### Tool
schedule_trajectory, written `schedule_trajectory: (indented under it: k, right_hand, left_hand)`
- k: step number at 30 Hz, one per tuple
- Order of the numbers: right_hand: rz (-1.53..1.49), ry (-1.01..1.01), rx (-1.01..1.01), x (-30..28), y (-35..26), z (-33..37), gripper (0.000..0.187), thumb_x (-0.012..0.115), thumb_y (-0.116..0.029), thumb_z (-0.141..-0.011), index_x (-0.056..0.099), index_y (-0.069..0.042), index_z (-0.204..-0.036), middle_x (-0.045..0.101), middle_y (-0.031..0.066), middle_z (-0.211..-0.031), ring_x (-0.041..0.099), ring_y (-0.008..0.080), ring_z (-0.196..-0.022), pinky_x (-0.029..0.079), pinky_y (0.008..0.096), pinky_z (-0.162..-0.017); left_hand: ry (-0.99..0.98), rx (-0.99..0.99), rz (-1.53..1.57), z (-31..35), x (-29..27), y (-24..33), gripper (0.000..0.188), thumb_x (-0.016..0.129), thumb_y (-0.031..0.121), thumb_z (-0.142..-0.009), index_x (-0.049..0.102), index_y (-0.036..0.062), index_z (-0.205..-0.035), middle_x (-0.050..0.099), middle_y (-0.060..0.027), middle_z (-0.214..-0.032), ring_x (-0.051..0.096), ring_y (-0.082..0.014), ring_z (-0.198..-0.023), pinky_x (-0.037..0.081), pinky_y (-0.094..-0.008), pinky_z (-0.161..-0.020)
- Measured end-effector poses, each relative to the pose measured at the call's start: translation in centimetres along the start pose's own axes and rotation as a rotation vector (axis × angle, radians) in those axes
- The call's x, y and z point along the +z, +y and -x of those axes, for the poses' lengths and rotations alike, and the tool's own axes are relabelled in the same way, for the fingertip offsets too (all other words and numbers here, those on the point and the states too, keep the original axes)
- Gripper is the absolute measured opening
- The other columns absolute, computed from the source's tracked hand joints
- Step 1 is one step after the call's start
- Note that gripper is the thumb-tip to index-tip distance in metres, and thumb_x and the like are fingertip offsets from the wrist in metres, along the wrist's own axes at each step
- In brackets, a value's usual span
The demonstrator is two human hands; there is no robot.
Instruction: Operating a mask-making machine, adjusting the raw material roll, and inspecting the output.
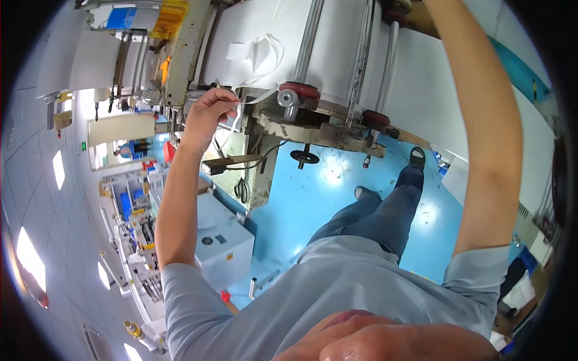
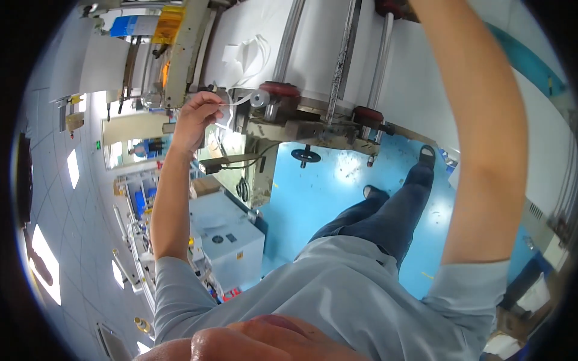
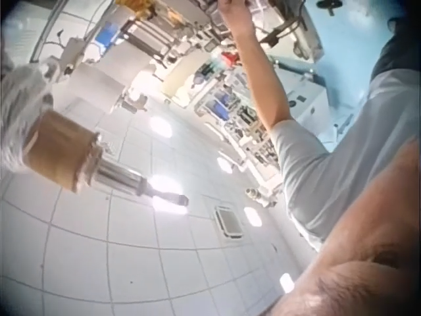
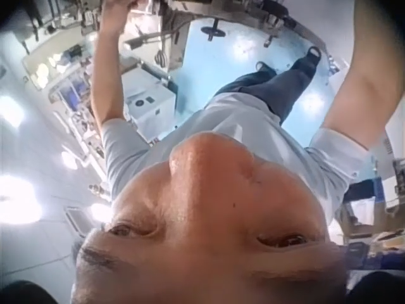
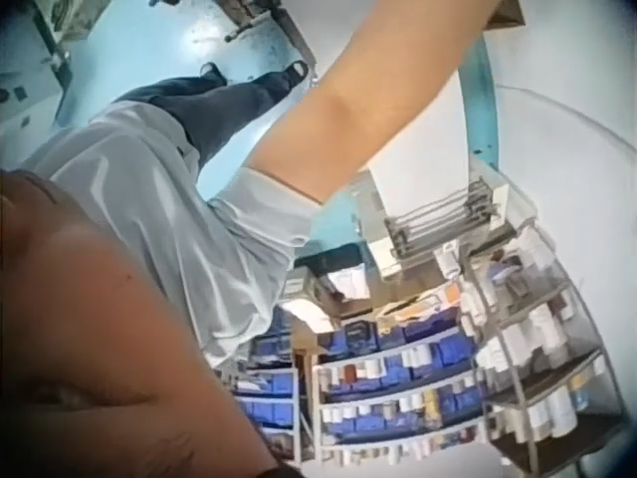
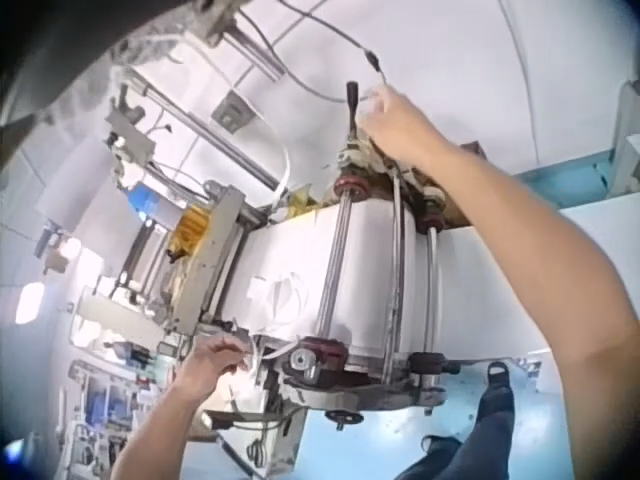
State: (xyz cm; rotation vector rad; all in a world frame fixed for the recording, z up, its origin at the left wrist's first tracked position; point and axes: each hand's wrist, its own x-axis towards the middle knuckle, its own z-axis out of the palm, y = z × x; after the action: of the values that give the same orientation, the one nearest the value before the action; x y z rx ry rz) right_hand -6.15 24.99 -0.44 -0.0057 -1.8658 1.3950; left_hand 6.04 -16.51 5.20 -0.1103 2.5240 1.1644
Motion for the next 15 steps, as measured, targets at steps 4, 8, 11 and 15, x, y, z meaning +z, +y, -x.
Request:
schedule_trajectory:
  k: [4,8,11,15]
  right_hand:
    - [-0.012,-0.211,0.085,-2.1,-7.2,6.9,0.029,0.060,-0.025,-0.085,0.062,-0.002,-0.103,0.067,0.0180,-0.097,0.064,0.0272,-0.090,0.049,0.0349,-0.081]
    - [0.077,-0.386,-0.034,-3.2,-6.6,10.2,0.021,0.063,-0.022,-0.089,0.064,-0.006,-0.104,0.067,0.0055,-0.097,0.062,0.0150,-0.089,0.049,0.0296,-0.079]
    - [0.069,-0.436,0.038,-3.4,-10.9,13.1,0.025,0.063,-0.023,-0.087,0.064,-0.007,-0.106,0.068,0.0078,-0.098,0.063,0.0179,-0.091,0.050,0.0318,-0.080]
    - [0.022,-0.642,0.110,-2.7,-14.1,16.3,0.026,0.065,-0.021,-0.088,0.063,-0.004,-0.106,0.067,0.0064,-0.095,0.061,0.0135,-0.087,0.049,0.0293,-0.079]
  left_hand:
    - [-0.047,0.133,0.002,0.3,-0.7,-1.4,0.008,0.057,0.007,-0.086,0.064,0.0066,-0.090,0.063,0.0021,-0.077,0.056,-0.0044,-0.068,0.039,-0.0194,-0.061]
    - [-0.110,0.202,0.031,0.4,0.1,-0.9,0.008,0.060,0.004,-0.084,0.064,0.0066,-0.090,0.062,0.0018,-0.077,0.055,-0.0047,-0.066,0.037,-0.0190,-0.055]
    - [-0.176,0.263,0.046,0.3,-0.3,-1.8,0.013,0.059,0.004,-0.084,0.065,0.0046,-0.095,0.062,0.0003,-0.080,0.057,-0.0064,-0.066,0.040,-0.0195,-0.056]
    - [-0.070,0.442,0.117,0.8,-0.7,-2.8,0.025,0.054,0.001,-0.081,0.066,0.0034,-0.103,0.063,-0.0023,-0.085,0.062,-0.0112,-0.070,0.049,-0.0251,-0.064]
